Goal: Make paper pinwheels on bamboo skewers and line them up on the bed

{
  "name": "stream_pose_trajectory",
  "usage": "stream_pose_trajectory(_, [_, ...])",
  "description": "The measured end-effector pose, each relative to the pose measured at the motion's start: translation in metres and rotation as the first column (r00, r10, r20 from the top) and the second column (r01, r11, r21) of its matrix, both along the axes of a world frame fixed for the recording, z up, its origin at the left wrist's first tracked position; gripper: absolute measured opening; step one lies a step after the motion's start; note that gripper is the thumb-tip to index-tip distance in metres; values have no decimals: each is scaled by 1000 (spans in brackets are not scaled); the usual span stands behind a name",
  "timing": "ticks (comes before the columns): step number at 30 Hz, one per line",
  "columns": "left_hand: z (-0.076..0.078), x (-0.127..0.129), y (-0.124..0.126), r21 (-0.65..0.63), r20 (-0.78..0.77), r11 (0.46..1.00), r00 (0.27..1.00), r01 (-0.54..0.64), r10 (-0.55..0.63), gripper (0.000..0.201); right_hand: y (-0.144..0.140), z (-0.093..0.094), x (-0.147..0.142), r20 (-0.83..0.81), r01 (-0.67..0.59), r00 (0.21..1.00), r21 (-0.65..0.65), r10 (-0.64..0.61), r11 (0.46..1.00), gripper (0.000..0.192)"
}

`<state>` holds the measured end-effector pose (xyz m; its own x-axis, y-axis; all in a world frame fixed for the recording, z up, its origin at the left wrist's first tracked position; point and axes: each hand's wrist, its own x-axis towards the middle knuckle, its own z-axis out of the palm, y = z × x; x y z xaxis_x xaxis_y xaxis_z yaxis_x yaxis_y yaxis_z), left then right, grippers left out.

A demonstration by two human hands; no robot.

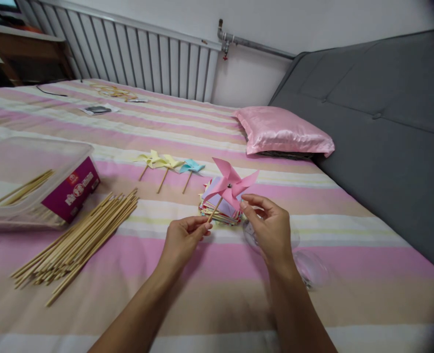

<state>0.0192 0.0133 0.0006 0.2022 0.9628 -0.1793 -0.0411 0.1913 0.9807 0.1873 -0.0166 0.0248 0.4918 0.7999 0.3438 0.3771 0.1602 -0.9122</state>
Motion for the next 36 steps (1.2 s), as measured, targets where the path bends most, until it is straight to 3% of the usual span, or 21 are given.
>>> stream_pose_trajectory(4, [-1,1,0,-5,-2,1000,1000,11,-11,22,-2,7,-2,69,111,990,136,-121,984,39])
stream_pose_trajectory(8, [-2,2,0,-6,-7,999,999,35,-36,20,-4,12,-5,171,96,976,218,-135,971,36])
stream_pose_trajectory(25, [0,3,0,-25,3,1000,1000,17,-17,17,-4,9,-4,223,108,960,255,-167,961,35])
stream_pose_trajectory(36, [-11,0,2,55,-93,998,995,27,-22,23,-6,12,-8,481,163,823,310,-302,937,23])
